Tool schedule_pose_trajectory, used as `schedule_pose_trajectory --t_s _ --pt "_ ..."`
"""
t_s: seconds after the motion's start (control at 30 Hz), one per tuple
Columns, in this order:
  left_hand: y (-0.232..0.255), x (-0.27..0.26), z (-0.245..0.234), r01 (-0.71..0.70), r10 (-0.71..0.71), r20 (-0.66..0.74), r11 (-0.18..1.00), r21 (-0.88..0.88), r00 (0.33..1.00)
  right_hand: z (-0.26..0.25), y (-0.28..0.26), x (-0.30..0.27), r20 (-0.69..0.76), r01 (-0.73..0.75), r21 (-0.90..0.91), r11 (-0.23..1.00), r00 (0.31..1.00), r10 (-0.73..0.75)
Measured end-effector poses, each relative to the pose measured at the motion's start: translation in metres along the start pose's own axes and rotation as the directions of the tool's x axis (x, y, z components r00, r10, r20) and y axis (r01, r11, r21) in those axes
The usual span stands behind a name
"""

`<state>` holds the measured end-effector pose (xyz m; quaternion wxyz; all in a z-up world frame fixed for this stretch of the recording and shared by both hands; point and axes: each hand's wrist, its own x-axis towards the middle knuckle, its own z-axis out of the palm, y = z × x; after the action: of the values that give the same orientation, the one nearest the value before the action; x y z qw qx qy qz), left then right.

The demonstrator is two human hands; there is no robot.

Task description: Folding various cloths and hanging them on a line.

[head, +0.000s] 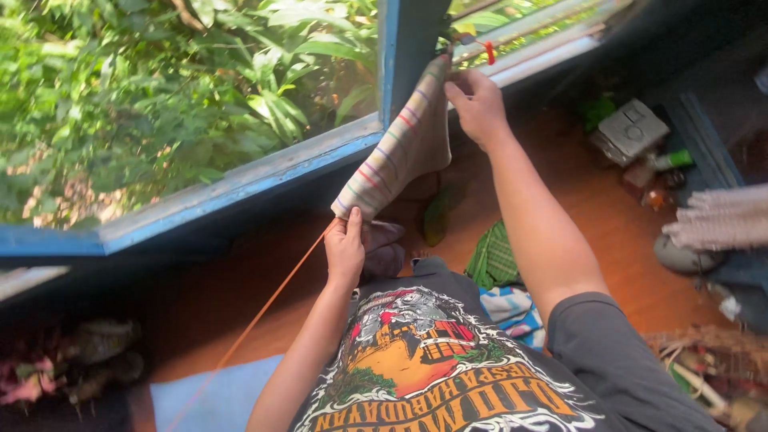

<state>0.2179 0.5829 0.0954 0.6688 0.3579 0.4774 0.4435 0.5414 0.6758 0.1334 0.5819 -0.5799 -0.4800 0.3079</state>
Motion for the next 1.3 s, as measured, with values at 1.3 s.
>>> schedule_pose_trajectory --t_s 1.3 --pt "-0.007 -0.021 0.051 -0.233 0.217 -0.454 0.972 0.021 0.864 -0.025 0.080 0.060 0.633 -0.406 -0.084 0.910 0.684 0.364"
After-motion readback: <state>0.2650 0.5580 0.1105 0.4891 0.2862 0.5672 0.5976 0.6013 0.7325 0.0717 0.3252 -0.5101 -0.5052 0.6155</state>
